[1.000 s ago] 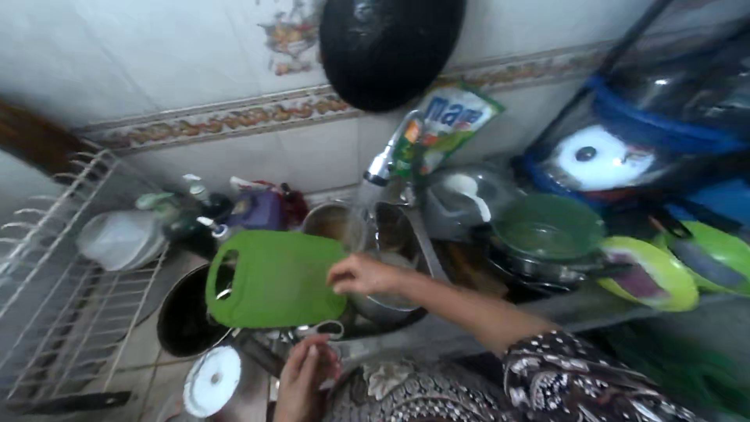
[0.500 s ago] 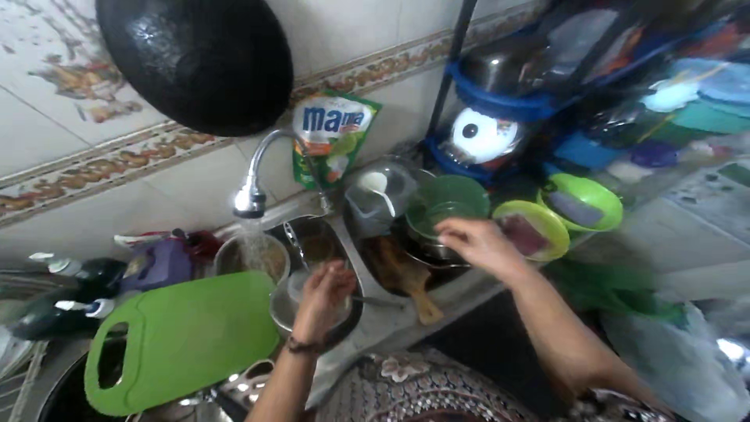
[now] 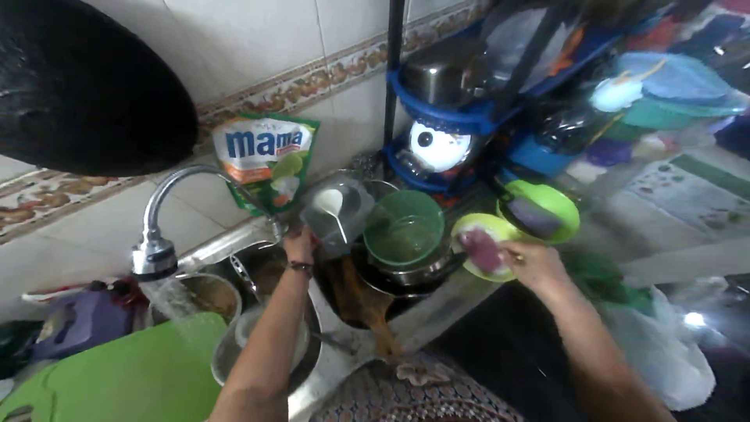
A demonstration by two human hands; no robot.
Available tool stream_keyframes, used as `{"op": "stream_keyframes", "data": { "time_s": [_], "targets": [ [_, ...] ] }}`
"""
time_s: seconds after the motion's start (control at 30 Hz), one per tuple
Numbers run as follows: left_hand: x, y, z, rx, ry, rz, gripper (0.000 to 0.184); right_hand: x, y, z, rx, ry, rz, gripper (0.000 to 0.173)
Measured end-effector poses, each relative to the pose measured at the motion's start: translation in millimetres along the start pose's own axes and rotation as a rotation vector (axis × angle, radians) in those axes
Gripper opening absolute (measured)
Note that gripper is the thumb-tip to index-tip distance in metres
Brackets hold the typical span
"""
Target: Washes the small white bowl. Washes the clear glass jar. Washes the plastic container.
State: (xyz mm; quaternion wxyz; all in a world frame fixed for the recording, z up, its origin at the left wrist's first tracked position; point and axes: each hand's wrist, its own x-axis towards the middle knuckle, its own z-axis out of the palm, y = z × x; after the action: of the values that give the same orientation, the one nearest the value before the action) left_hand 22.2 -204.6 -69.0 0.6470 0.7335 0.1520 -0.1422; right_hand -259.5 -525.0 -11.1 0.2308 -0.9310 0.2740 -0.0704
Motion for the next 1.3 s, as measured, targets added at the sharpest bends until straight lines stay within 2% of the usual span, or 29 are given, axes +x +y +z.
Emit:
{"op": "stream_keyframes", "data": {
  "time_s": [0.13,0.23,0.33,0.4,0.6,0.7,0.77,1.03,1.23,1.3],
  "targets": [
    [18,6,4,0.193,-0.01,-0.009,0.038,18,5,25,-0.084,-0.13,-0.052,0.048],
    [32,10,5,0.37,-0.045,-0.017,0.041,31,-3,34,-0.252,-0.307,0.051,0.069],
    [39,18,10,0.448,-0.023,-0.07,0.045,38,-4,44,-0.293,-0.343,0.111,0.076],
    [40,21,14,0.356,-0.005,-0.105,0.052,41,-4,46,-0.309,-0.374,0.131,0.081],
    [45,11,19,-0.036,-0.101,-0.136,0.046,44,-3,53,-0.314,-0.381,0.156,0.07],
    [49,3,20,-0.191,-0.15,-0.121,0.058,44,-5,52,-0.303,-0.379,0.163,0.069],
    [44,6,21,-0.236,-0.154,-0.132,0.066,42,-4,52,-0.305,-0.372,0.165,0.07],
    [22,1,10,-0.318,-0.214,-0.049,0.069,41,10,60,-0.277,-0.326,0.108,0.067],
    [-14,11,-21,-0.386,-0.23,0.033,0.064,44,7,59,-0.309,-0.345,0.101,0.068],
    [-27,13,-38,-0.334,-0.211,0.04,0.064,42,2,57,-0.326,-0.35,0.097,0.064]
  ]
}}
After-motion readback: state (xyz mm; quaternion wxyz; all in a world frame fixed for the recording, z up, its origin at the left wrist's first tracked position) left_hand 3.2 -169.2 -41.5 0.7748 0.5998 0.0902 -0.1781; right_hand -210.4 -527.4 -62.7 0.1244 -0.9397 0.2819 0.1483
